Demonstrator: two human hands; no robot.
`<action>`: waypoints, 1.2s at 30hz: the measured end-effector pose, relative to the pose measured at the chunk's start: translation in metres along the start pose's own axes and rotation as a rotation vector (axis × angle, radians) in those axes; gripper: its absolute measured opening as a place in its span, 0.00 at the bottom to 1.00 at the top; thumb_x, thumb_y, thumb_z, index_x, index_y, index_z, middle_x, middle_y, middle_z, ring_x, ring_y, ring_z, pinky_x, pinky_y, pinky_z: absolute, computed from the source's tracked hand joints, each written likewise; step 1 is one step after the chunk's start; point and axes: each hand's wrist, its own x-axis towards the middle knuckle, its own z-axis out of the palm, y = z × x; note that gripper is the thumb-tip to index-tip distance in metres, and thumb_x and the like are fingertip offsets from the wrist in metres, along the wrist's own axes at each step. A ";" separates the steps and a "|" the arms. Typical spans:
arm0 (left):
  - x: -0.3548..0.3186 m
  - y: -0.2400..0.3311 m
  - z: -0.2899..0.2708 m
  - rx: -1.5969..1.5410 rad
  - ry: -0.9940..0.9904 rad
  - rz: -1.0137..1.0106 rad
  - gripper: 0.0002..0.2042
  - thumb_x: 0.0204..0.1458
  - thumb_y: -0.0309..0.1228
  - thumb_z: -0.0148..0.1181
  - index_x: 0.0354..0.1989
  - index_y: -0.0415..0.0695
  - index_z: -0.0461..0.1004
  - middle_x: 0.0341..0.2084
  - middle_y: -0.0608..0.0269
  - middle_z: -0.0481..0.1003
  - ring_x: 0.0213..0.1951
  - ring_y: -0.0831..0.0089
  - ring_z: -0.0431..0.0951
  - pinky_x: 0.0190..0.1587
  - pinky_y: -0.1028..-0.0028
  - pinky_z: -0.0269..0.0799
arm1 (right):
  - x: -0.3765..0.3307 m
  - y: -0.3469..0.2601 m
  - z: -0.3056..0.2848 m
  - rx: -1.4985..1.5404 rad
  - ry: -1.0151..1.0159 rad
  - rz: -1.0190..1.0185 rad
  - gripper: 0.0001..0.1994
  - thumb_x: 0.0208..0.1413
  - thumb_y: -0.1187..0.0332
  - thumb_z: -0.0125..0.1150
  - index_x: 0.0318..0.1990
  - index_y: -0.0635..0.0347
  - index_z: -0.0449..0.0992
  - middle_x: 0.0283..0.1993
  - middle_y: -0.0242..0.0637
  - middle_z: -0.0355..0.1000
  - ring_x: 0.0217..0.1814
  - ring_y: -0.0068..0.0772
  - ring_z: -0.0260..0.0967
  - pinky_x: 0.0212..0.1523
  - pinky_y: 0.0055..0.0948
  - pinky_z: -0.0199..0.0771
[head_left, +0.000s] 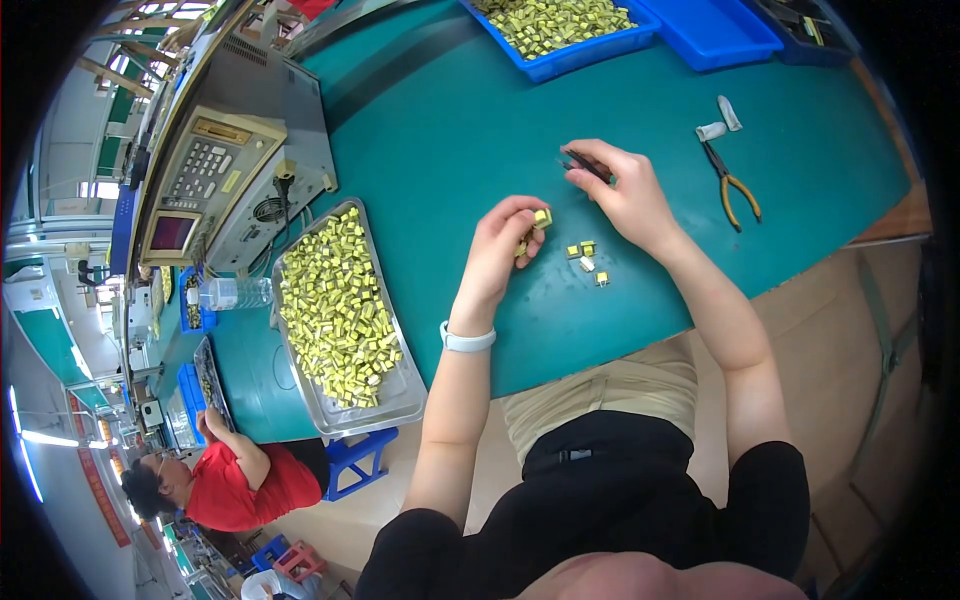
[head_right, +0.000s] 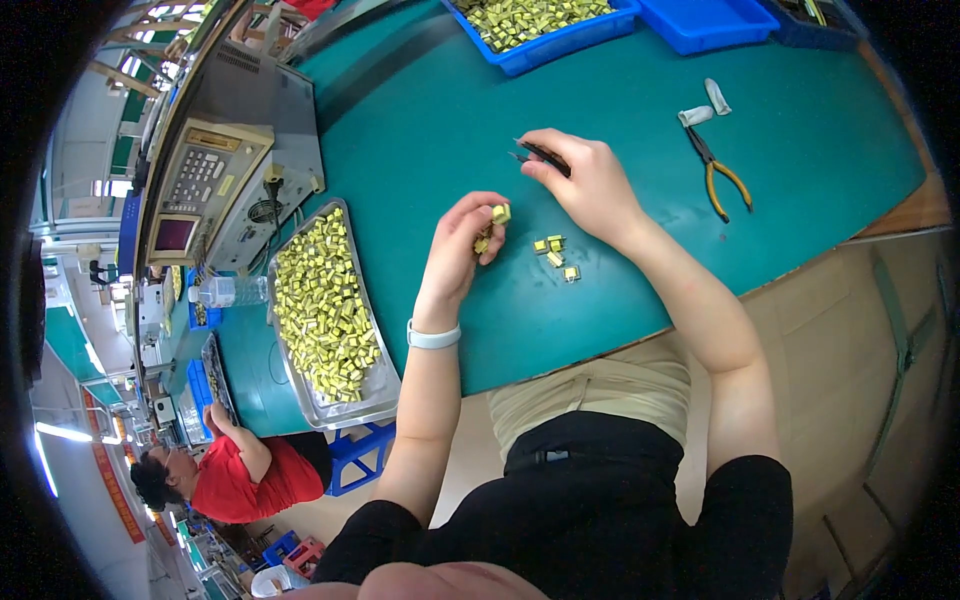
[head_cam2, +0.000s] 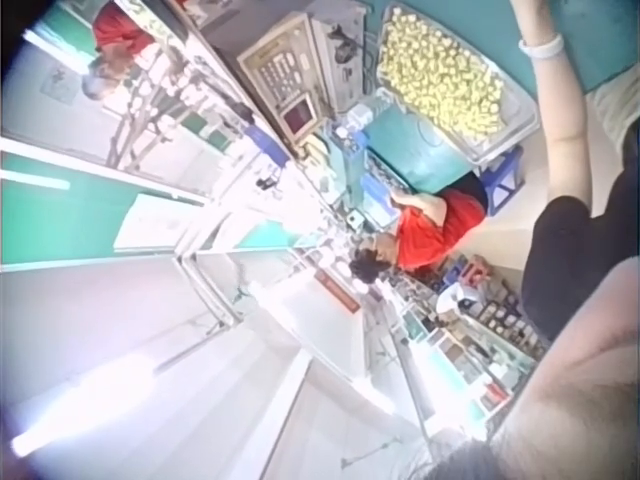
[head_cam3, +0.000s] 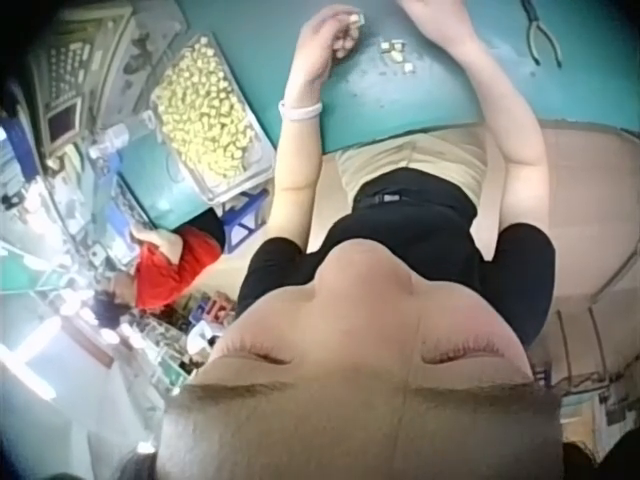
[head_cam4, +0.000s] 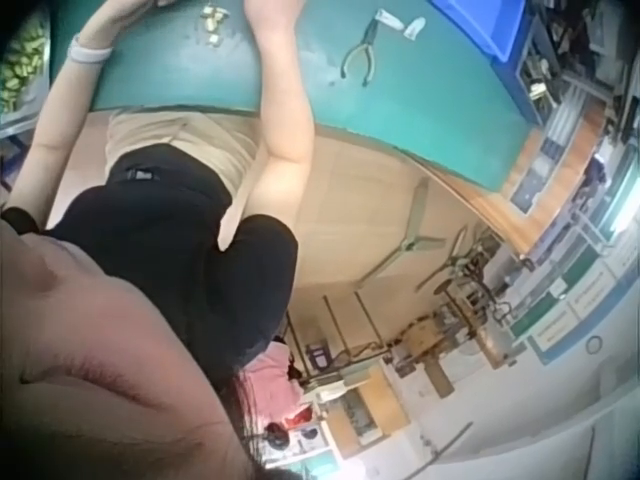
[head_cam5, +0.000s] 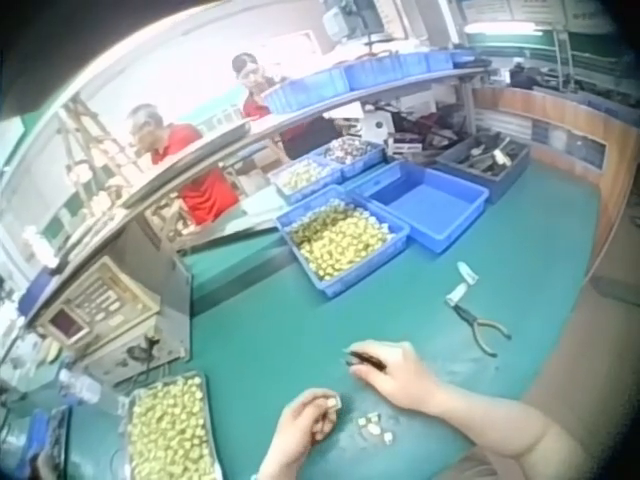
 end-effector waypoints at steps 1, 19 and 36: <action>-0.001 -0.002 -0.001 -0.197 -0.029 0.006 0.13 0.62 0.32 0.47 0.50 0.41 0.71 0.24 0.67 0.69 0.22 0.81 0.65 0.23 0.80 0.58 | -0.001 0.001 0.002 0.022 -0.010 -0.078 0.13 0.57 0.73 0.63 0.50 0.67 0.76 0.38 0.40 0.79 0.33 0.25 0.75 0.32 0.26 0.74; 0.002 -0.008 -0.001 -0.665 -0.061 0.022 0.13 0.63 0.37 0.49 0.52 0.45 0.64 0.27 0.68 0.68 0.24 0.79 0.64 0.23 0.79 0.58 | -0.011 -0.001 0.019 -0.316 -0.061 -0.536 0.11 0.51 0.71 0.65 0.43 0.59 0.80 0.32 0.39 0.77 0.31 0.41 0.75 0.32 0.37 0.73; 0.002 -0.009 0.002 -0.572 -0.036 0.029 0.13 0.64 0.37 0.47 0.52 0.45 0.64 0.27 0.67 0.69 0.24 0.79 0.65 0.24 0.79 0.59 | -0.012 -0.005 0.018 -0.339 -0.068 -0.545 0.10 0.50 0.71 0.66 0.41 0.60 0.80 0.31 0.40 0.78 0.31 0.42 0.76 0.32 0.37 0.74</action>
